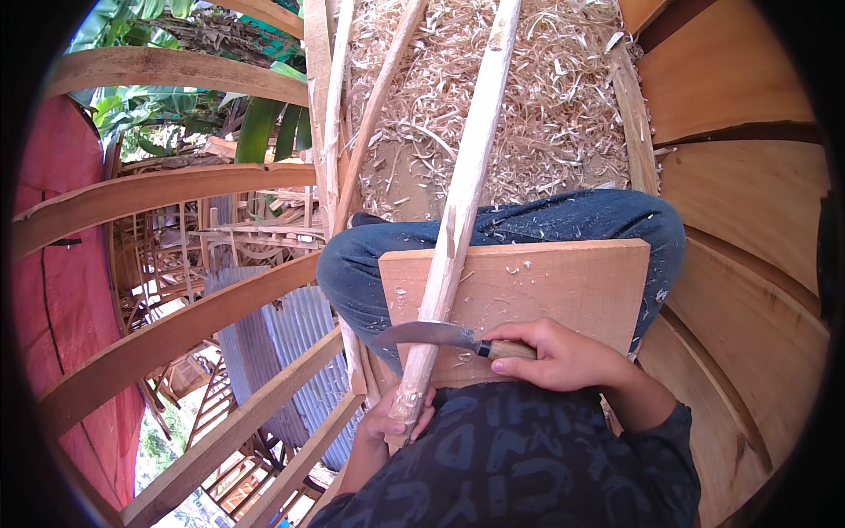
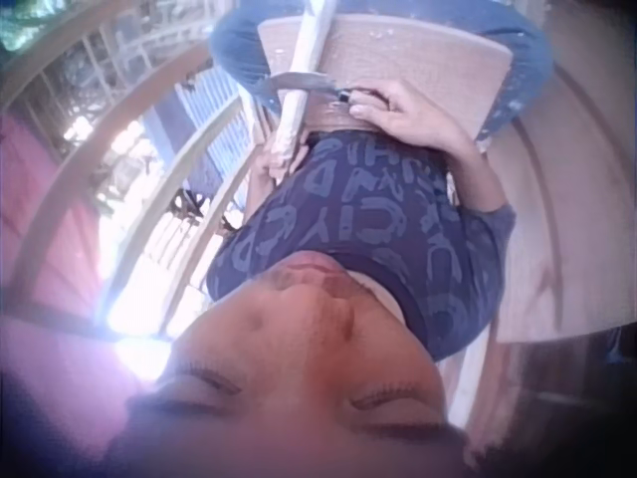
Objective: The person sits cross-legged and uses a curved knife to shave and smooth a long wooden stick resting on a flat board. They repeatedly scrape the stick's surface, producing wood shavings that accumulate on the board and floor.
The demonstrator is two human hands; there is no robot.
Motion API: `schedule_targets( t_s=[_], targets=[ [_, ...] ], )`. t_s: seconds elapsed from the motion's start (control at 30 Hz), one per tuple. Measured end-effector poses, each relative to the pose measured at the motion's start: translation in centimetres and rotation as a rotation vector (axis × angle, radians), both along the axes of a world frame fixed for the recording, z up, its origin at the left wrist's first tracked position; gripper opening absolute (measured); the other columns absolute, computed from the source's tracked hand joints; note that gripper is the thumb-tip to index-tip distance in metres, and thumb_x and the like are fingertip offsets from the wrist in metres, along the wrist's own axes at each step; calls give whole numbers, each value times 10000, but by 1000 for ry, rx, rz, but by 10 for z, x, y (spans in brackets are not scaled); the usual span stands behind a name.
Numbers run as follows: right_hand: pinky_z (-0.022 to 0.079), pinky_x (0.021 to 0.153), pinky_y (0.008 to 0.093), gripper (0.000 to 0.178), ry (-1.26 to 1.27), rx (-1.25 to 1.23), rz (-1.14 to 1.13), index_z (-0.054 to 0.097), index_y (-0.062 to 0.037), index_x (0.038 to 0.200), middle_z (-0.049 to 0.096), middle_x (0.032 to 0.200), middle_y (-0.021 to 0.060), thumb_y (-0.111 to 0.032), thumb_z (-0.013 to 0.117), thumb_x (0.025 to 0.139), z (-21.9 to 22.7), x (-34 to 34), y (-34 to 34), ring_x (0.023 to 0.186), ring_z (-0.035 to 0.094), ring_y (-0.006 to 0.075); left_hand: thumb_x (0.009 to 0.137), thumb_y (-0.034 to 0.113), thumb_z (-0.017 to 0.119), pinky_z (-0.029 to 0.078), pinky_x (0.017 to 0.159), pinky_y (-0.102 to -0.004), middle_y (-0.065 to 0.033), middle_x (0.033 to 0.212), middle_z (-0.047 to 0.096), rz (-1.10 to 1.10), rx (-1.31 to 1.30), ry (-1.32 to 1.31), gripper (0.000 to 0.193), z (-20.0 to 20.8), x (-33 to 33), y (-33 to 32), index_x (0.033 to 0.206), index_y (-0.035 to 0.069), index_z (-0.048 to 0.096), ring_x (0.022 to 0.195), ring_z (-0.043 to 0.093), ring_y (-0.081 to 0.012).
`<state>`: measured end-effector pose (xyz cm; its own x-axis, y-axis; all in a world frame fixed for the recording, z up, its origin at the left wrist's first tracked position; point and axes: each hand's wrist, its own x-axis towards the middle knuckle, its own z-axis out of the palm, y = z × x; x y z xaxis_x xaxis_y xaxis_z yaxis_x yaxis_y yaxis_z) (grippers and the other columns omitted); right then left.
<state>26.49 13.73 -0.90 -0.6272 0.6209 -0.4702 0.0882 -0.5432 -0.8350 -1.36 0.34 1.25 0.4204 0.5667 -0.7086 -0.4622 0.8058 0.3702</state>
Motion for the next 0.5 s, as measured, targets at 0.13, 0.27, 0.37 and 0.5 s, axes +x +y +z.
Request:
schedule_targets(
  t_s=[0.13, 0.27, 0.37, 0.5],
  targets=[
    [330, 424, 200, 303, 59, -305, -320, 526, -17, 1196, 519, 647, -21, -159, 559, 930, 3, 6, 15, 491, 429, 17, 597, 344, 763, 383, 447, -236, -87, 678, 512, -37, 19, -27, 704, -9, -6, -3, 1079, -33, 417, 517, 506, -144],
    [343, 421, 194, 285, 221, 154, -92, 543, -3, 1163, 495, 616, -28, -161, 564, 927, -25, -5, -10, 475, 426, 13, 594, 352, 765, 378, 443, -227, -97, 669, 523, -61, 9, -23, 708, -8, -6, 1, 1075, -34, 417, 515, 509, -141],
    [363, 439, 184, 271, 167, 86, -110, 556, 0, 1141, 491, 613, -22, -171, 556, 930, -22, 5, 0, 477, 445, 16, 595, 353, 764, 373, 440, -222, -97, 668, 524, -46, 9, -23, 705, -7, -4, -1, 1072, -35, 418, 516, 510, -136],
    [349, 438, 193, 285, 131, -367, -227, 528, -1, 1165, 485, 644, -29, -168, 551, 935, 5, 11, 23, 492, 424, 14, 597, 351, 761, 370, 434, -226, -94, 674, 523, -41, 4, -35, 692, -7, -6, -3, 1063, -34, 423, 517, 510, -134]
  ],
)
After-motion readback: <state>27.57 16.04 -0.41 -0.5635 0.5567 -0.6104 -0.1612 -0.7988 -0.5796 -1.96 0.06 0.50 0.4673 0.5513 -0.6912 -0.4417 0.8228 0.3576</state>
